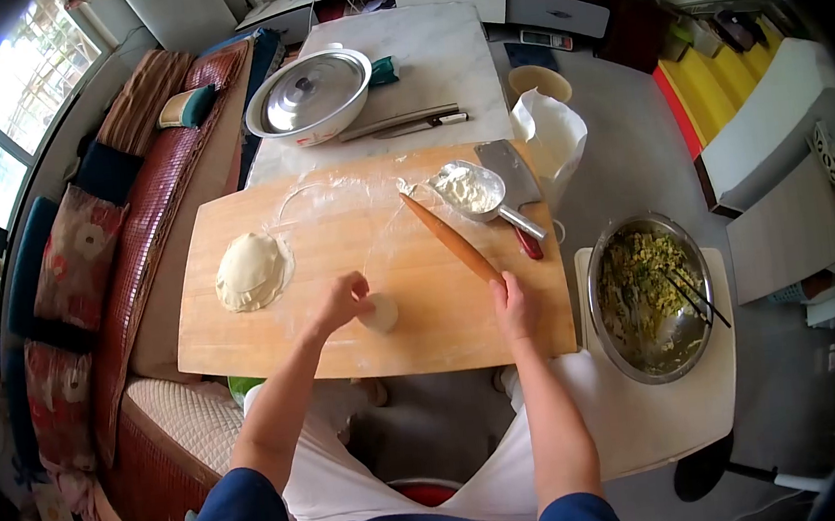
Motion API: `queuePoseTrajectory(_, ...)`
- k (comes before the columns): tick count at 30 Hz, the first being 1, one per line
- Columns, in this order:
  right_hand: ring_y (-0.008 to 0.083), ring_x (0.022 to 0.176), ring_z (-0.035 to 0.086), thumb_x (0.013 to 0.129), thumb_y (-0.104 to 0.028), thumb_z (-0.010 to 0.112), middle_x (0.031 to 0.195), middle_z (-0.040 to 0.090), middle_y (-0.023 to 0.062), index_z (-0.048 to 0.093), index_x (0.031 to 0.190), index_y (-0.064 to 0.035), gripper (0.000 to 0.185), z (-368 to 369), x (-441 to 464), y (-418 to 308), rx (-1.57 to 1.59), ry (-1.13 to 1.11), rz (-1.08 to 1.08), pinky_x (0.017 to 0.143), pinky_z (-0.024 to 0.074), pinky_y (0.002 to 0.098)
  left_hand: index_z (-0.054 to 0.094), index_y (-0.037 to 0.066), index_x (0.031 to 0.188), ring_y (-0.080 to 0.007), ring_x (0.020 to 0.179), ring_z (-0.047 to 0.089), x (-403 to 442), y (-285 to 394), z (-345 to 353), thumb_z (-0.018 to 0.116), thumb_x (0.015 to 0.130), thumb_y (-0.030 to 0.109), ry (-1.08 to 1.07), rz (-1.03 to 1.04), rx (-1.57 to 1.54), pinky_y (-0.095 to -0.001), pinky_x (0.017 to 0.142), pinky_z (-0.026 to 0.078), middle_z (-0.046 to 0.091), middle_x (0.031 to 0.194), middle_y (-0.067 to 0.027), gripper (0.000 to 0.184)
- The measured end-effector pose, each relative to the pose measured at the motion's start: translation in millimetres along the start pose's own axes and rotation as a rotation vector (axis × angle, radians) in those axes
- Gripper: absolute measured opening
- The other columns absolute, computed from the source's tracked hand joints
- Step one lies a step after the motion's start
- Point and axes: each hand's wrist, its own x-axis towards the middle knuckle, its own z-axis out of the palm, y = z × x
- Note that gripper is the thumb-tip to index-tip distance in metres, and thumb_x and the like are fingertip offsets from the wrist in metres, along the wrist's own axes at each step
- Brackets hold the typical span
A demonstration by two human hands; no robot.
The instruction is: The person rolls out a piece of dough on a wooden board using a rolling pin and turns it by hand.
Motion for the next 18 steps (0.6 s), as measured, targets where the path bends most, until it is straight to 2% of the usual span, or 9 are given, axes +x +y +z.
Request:
queuePoseTrajectory(2, 0.0387, 0.082, 0.069, 0.096, -0.033, 0.065, 0.094, 0.073, 0.0172, 0.068, 0.114, -0.0063, 0.032, -3.9, -2.0, -2.2, -0.017, -0.016, 0.021, 0.069, 0.0536, 0.0468, 0.064, 0.003, 0.089, -0.0290, 0.076, 0.066, 29.4, 9.8, 3.2, 0.073, 0.072, 0.014, 0.154, 0.093, -0.193, -0.0405, 0.068, 0.052, 0.067, 0.080, -0.0118, 0.022)
queuePoseTrajectory(3, 0.0387, 0.082, 0.069, 0.096, -0.034, 0.065, 0.094, 0.073, 0.0172, 0.068, 0.113, -0.0063, 0.032, -4.6, -2.9, -3.9, -0.032, -0.027, 0.039, 0.069, 0.0536, 0.0466, 0.063, 0.002, 0.092, -0.0302, 0.078, 0.065, 49.0, 10.8, 6.2, 0.070, 0.076, 0.007, 0.221, 0.179, -0.152, -0.0398, 0.070, 0.052, 0.066, 0.084, -0.0123, 0.018)
queuePoseTrajectory(5, 0.0384, 0.083, 0.069, 0.096, -0.034, 0.065, 0.095, 0.073, 0.0171, 0.068, 0.114, -0.0064, 0.033, -4.8, -1.2, -4.1, -0.036, -0.020, 0.045, 0.069, 0.0537, 0.0463, 0.062, 0.004, 0.096, -0.0318, 0.087, 0.064, 73.0, 37.1, -2.0, 0.072, 0.080, 0.008, 0.303, 0.319, -0.048, -0.0403, 0.075, 0.051, 0.066, 0.096, -0.0131, 0.018)
queuePoseTrajectory(8, 0.0380, 0.084, 0.069, 0.097, -0.036, 0.065, 0.095, 0.073, 0.0170, 0.068, 0.115, -0.0067, 0.035, -4.2, -3.4, -2.7, 0.000, 0.004, 0.039, 0.069, 0.0539, 0.0455, 0.063, 0.004, 0.099, -0.0347, 0.097, 0.061, 113.0, 18.2, 16.0, 0.072, 0.083, 0.009, 0.312, 0.480, -0.109, -0.0414, 0.083, 0.050, 0.065, 0.107, -0.0143, 0.019)
queuePoseTrajectory(11, 0.0377, 0.084, 0.069, 0.097, -0.037, 0.064, 0.096, 0.073, 0.0173, 0.069, 0.115, -0.0067, 0.035, -9.0, -2.2, -8.3, -0.045, -0.055, 0.113, 0.070, 0.0542, 0.0454, 0.064, 0.003, 0.105, -0.0346, 0.108, 0.059, 158.9, -8.4, 40.4, 0.073, 0.083, 0.012, 0.545, 0.286, -0.116, -0.0420, 0.092, 0.048, 0.064, 0.114, -0.0142, 0.025)
queuePoseTrajectory(12, 0.0376, 0.082, 0.070, 0.097, -0.037, 0.064, 0.094, 0.073, 0.0177, 0.069, 0.115, -0.0069, 0.035, -9.7, -2.0, -8.3, -0.065, -0.061, 0.108, 0.069, 0.0544, 0.0452, 0.063, 0.003, 0.117, -0.0366, 0.120, 0.054, 162.8, 4.6, 50.3, 0.073, 0.083, 0.013, 0.540, 0.207, -0.032, -0.0440, 0.101, 0.046, 0.061, 0.124, -0.0151, 0.036)
queuePoseTrajectory(13, 0.0375, 0.082, 0.070, 0.098, -0.037, 0.064, 0.094, 0.073, 0.0178, 0.069, 0.115, -0.0071, 0.035, -9.1, -3.3, -6.3, -0.063, -0.048, 0.098, 0.069, 0.0544, 0.0452, 0.056, 0.006, 0.134, -0.0366, 0.136, 0.043, 172.0, 6.0, 66.1, 0.070, 0.087, 0.023, 0.468, 0.229, 0.140, -0.0468, 0.112, 0.037, 0.050, 0.145, -0.0151, 0.052)
queuePoseTrajectory(15, 0.0373, 0.082, 0.070, 0.098, -0.038, 0.064, 0.093, 0.072, 0.0181, 0.069, 0.116, -0.0074, 0.035, -6.5, -3.5, -3.7, -0.052, -0.021, 0.064, 0.068, 0.0544, 0.0451, 0.044, 0.008, 0.147, -0.0370, 0.147, 0.031, 172.4, 13.0, 86.5, 0.063, 0.093, 0.034, 0.281, 0.209, 0.434, -0.0488, 0.120, 0.027, 0.037, 0.158, -0.0135, 0.062)
queuePoseTrajectory(18, 0.0381, 0.081, 0.070, 0.098, -0.035, 0.064, 0.092, 0.072, 0.0198, 0.068, 0.116, -0.0053, 0.035, -6.6, -2.9, -7.1, -0.022, -0.024, 0.067, 0.068, 0.0541, 0.0446, 0.038, 0.007, 0.152, -0.0344, 0.152, 0.023, 209.0, 1.6, 78.5, 0.054, 0.097, 0.042, 0.321, 0.125, 0.634, -0.0487, 0.123, 0.020, 0.029, 0.164, -0.0112, 0.067)
